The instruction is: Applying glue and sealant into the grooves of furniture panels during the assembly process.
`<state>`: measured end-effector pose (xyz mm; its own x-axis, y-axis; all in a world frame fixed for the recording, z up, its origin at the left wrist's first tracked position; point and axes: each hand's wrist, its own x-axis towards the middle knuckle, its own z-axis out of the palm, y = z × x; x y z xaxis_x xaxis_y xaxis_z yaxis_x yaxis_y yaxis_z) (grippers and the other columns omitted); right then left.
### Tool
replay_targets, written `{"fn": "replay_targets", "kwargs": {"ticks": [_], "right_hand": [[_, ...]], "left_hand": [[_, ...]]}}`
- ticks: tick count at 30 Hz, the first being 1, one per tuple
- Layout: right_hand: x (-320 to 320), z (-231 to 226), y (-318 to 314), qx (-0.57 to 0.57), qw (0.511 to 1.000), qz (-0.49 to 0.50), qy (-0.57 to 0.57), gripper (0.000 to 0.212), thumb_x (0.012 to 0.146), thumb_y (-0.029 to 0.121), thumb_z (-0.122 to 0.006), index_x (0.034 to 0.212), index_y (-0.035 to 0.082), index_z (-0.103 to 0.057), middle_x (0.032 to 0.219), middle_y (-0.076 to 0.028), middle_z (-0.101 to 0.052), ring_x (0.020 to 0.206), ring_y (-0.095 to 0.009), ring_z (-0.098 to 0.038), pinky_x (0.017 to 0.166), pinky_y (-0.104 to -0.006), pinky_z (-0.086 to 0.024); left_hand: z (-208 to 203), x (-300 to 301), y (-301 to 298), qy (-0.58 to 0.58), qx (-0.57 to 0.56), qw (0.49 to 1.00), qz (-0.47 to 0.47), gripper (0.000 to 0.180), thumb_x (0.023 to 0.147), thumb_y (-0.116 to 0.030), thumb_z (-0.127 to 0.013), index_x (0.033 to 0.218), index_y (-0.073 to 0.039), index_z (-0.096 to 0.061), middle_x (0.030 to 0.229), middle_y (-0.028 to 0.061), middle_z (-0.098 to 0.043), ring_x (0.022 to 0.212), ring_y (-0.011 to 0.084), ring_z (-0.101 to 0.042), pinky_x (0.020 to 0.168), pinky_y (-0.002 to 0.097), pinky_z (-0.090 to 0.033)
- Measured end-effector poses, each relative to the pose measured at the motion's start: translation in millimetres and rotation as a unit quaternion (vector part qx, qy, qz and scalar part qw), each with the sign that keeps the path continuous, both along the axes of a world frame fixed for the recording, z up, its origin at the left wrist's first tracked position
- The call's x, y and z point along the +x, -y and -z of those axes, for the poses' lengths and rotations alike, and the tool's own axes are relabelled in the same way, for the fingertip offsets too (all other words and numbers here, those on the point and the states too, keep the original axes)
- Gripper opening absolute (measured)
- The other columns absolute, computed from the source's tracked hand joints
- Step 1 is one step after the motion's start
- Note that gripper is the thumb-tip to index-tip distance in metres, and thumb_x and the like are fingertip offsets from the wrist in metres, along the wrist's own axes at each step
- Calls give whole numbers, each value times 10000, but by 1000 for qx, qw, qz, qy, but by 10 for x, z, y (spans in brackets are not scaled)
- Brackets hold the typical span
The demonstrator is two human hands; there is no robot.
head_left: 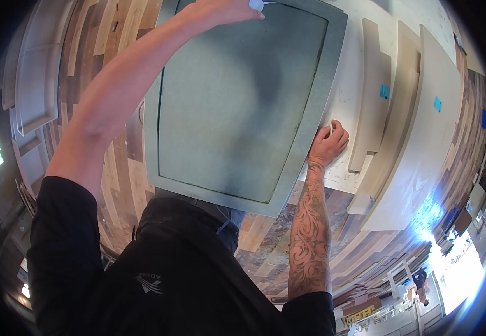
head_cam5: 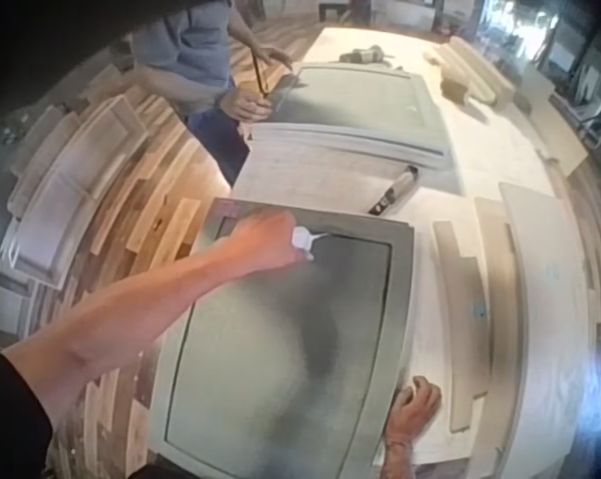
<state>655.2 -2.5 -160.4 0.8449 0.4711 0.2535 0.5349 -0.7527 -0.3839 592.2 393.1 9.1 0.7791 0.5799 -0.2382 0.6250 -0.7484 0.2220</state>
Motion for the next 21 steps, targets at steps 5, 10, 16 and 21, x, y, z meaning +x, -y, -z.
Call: {"fn": "replay_targets", "kwargs": {"ticks": [5, 10, 16, 21], "right_hand": [[-8, 3, 10, 3, 1000, 1, -2, 231, 900, 84, -627, 1131, 88, -637, 1107, -99, -592, 1069, -317, -572, 950, -456, -466], [-2, -6, 1, 6, 1000, -1, -4, 232, 898, 82, -630, 1130, 82, -639, 1105, -98, -596, 1067, -318, -573, 947, -457, -466], [-4, -5, -12, 8, 1000, 0, -5, 222, 893, 81, -625, 1114, 78, -648, 1090, -100, -606, 1059, -319, -576, 944, -457, -467], [1, 7, -5, 6, 1000, 0, 2, 223, 892, 84, -623, 1114, 81, -645, 1092, -99, -605, 1056, -319, -576, 942, -457, -468]], "left_hand": [[25, 13, -17, 14, 12, 1000, 21, 455, 796, -387, -819, 892, 54, -759, 904, 265, -738, 890, 400, -737, 820, 477, -583], [107, -12, -73, 23, 45, 998, 46, 446, 792, -383, -812, 881, 51, -761, 890, 263, -736, 882, 402, -736, 821, 473, -586], [105, -43, -103, 29, 66, 995, 63, 456, 767, -398, -825, 838, 47, -758, 858, 258, -731, 845, 415, -727, 790, 485, -578], [76, -77, -118, 26, 55, 998, 30, 468, 747, -415, -844, 817, 39, -760, 848, 263, -728, 833, 424, -722, 765, 498, -565]]}}
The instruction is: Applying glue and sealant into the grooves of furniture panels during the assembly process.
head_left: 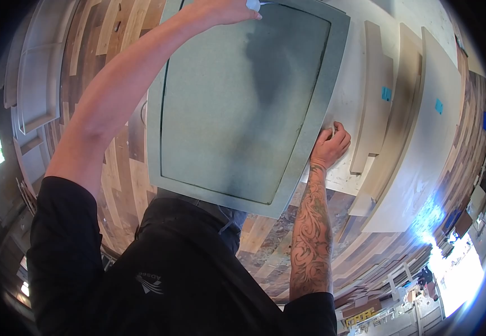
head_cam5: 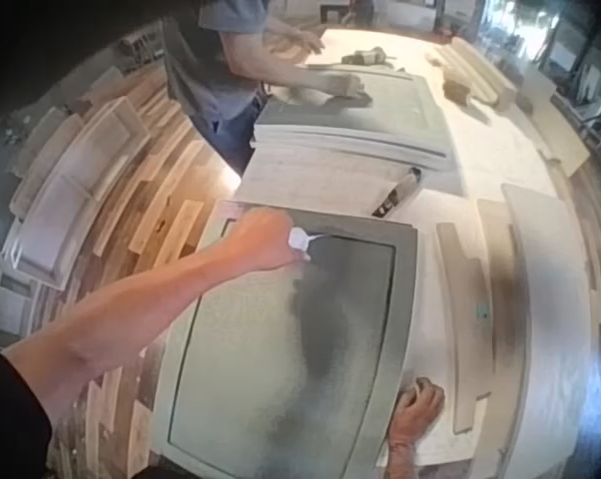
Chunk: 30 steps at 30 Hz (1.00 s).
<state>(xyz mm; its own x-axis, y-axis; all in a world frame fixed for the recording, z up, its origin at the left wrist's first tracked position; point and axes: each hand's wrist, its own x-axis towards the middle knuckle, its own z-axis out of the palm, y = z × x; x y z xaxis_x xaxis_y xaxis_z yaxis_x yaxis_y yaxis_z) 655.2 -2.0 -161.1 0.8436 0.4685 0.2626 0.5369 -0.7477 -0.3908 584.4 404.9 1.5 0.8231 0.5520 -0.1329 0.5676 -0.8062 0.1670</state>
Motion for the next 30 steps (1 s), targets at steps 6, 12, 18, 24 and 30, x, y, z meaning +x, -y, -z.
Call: {"fn": "replay_targets", "kwargs": {"ticks": [6, 12, 18, 24, 30], "right_hand": [[-2, 30, 14, 0, 1000, -9, 12, 264, 880, 84, -627, 1143, 101, -625, 1087, -95, -584, 1050, -318, -572, 926, -459, -465], [6, 32, 22, -5, 1000, -12, 12, 263, 882, 80, -627, 1143, 105, -624, 1087, -93, -581, 1051, -312, -572, 928, -455, -463], [18, 29, 47, -5, 1000, -11, 14, 257, 883, 79, -626, 1139, 104, -625, 1081, -93, -578, 1046, -311, -571, 926, -452, -463], [20, 23, 85, -11, 1000, -6, 18, 249, 886, 82, -624, 1134, 104, -628, 1072, -91, -576, 1036, -310, -572, 913, -450, -467], [-24, 44, -109, 6, 1000, -23, 12, 245, 889, 83, -625, 1133, 105, -631, 1063, -92, -577, 1027, -312, -574, 907, -452, -470]], "left_hand": [[67, -184, -136, 129, -91, 986, 56, 489, 754, -443, -844, 821, 35, -765, 859, 270, -730, 835, 439, -719, 764, 501, -564], [-32, -58, -44, -38, 2, 999, -35, 507, 757, -464, -839, 857, 28, -769, 907, 270, -735, 889, 428, -724, 788, 509, -565], [-85, -232, -63, 124, -93, 987, 36, 529, 746, -485, -847, 860, 24, -755, 960, 257, -738, 947, 431, -714, 832, 509, -560], [90, -91, -72, -29, 11, 999, -43, 529, 738, -495, -854, 835, 15, -753, 923, 254, -736, 924, 427, -715, 824, 506, -559], [792, -393, -556, 1, 224, 974, -19, 521, 737, -496, -852, 826, 8, -756, 911, 250, -738, 917, 416, -719, 818, 499, -560]]}}
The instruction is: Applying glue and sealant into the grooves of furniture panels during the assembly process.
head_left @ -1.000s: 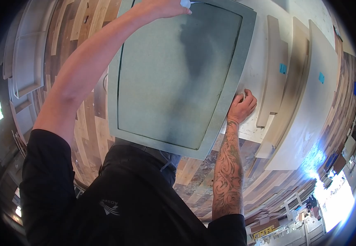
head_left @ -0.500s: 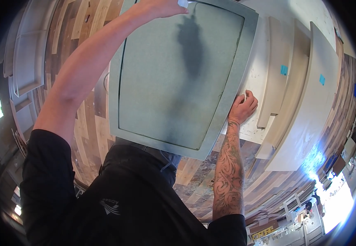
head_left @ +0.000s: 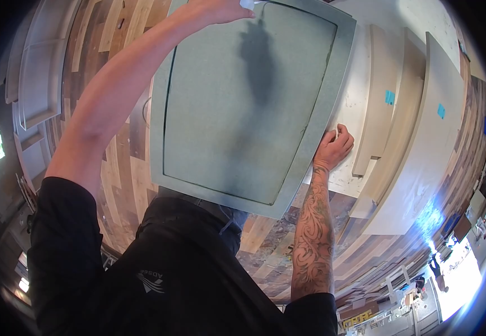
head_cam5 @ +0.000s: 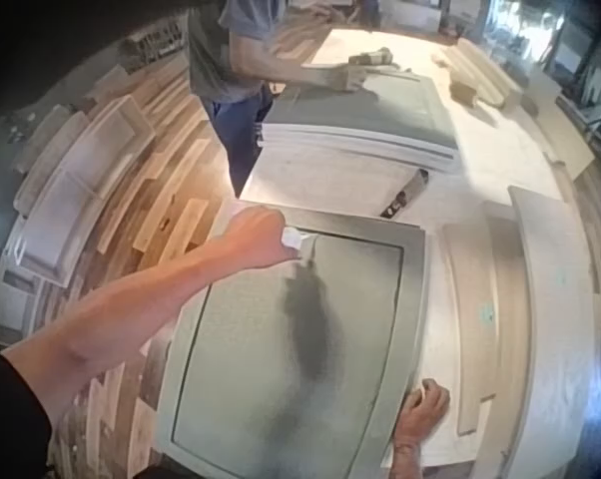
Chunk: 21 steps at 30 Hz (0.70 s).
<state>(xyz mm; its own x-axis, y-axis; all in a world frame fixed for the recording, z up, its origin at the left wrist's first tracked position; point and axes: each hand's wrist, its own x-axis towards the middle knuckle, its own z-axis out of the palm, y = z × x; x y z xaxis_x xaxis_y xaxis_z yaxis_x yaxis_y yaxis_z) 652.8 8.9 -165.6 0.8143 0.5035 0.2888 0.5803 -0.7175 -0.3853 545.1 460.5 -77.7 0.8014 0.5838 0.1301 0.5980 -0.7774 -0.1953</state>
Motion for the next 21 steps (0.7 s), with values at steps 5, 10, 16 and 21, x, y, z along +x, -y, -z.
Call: {"fn": "replay_targets", "kwargs": {"ticks": [5, 10, 16, 21], "right_hand": [[31, -33, 139, -12, 1000, 13, 3, 244, 893, 84, -623, 1136, 104, -632, 1066, -92, -579, 1031, -312, -574, 909, -452, -470], [36, -20, 164, -14, 1000, 13, 11, 244, 892, 79, -624, 1135, 99, -633, 1067, -94, -584, 1031, -313, -575, 906, -454, -471], [1, -59, -81, 8, 1000, -6, 8, 245, 893, 78, -621, 1137, 100, -636, 1064, -95, -585, 1025, -311, -577, 904, -454, -472], [51, -24, 227, -17, 1000, 19, 16, 246, 892, 75, -621, 1136, 98, -635, 1066, -97, -585, 1023, -312, -577, 901, -455, -473]], "left_hand": [[-726, -28, 297, 133, -295, 941, 95, 531, 744, -504, -846, 837, 10, -755, 923, 249, -739, 932, 414, -717, 838, 500, -557], [-835, -53, 354, 127, -305, 940, 91, 536, 739, -505, -850, 838, 13, -754, 917, 253, -736, 931, 420, -714, 842, 502, -555], [-131, -197, -215, -1, -103, 995, -10, 533, 737, -497, -853, 827, 19, -755, 903, 258, -734, 914, 421, -715, 830, 498, -556], [-654, 144, 354, -17, -192, 981, -6, 528, 737, -494, -852, 818, 18, -754, 885, 256, -732, 897, 420, -717, 819, 495, -556]]}}
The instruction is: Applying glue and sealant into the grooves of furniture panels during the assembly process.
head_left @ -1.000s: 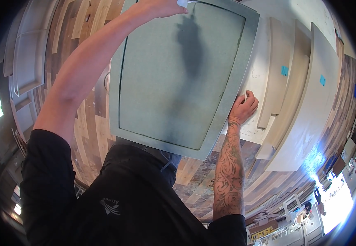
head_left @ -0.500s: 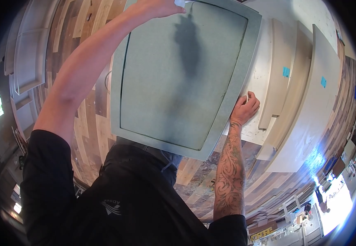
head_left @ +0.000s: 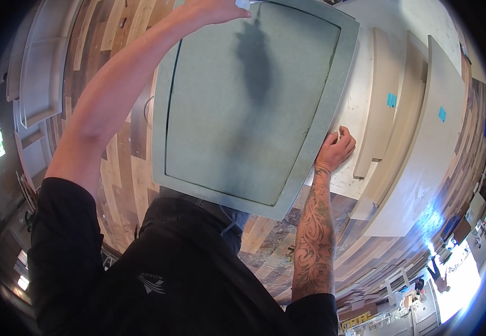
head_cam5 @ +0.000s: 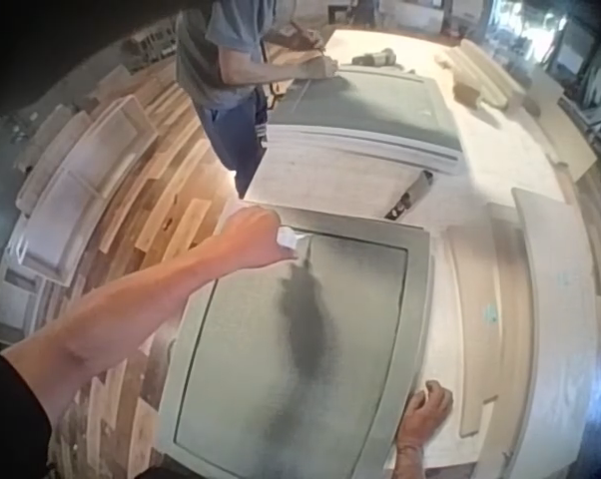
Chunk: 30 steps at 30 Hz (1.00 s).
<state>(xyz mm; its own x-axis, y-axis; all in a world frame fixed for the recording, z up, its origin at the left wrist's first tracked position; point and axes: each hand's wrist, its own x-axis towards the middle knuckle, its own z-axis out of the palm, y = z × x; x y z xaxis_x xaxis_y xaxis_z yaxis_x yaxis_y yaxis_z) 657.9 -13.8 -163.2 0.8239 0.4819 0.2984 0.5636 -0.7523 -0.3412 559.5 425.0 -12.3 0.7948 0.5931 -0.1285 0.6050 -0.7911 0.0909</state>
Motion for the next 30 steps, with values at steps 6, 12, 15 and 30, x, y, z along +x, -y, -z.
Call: {"fn": "replay_targets", "kwargs": {"ticks": [6, 12, 15, 30], "right_hand": [[-22, 8, -105, 9, 1000, -7, -10, 250, 891, 76, -622, 1139, 100, -636, 1073, -98, -585, 1028, -313, -576, 905, -455, -472], [-10, 21, -65, 3, 1000, -6, -14, 259, 892, 79, -623, 1149, 102, -636, 1085, -101, -582, 1045, -313, -572, 918, -454, -469], [-15, 20, -81, 4, 1000, -6, -18, 258, 892, 79, -624, 1148, 100, -636, 1087, -101, -580, 1050, -315, -570, 924, -455, -468], [-25, 14, -82, 4, 1000, -3, -21, 250, 894, 73, -618, 1143, 87, -637, 1099, -97, -594, 1061, -312, -570, 944, -448, -467]], "left_hand": [[-98, -111, -73, -4, 5, 1000, -20, 515, 735, -487, -848, 807, 16, -761, 866, 260, -731, 871, 420, -722, 795, 498, -560], [-117, -116, -60, -12, 0, 999, -31, 519, 738, -489, -845, 819, 18, -766, 875, 262, -733, 881, 419, -724, 807, 497, -562], [-119, -149, -93, -14, 1, 999, -38, 524, 747, -484, -844, 843, 25, -765, 895, 264, -734, 905, 419, -724, 823, 495, -561], [-214, -288, -149, -46, 3, 998, -48, 548, 768, -500, -835, 894, 29, -761, 970, 265, -731, 966, 412, -713, 838, 485, -558]]}}
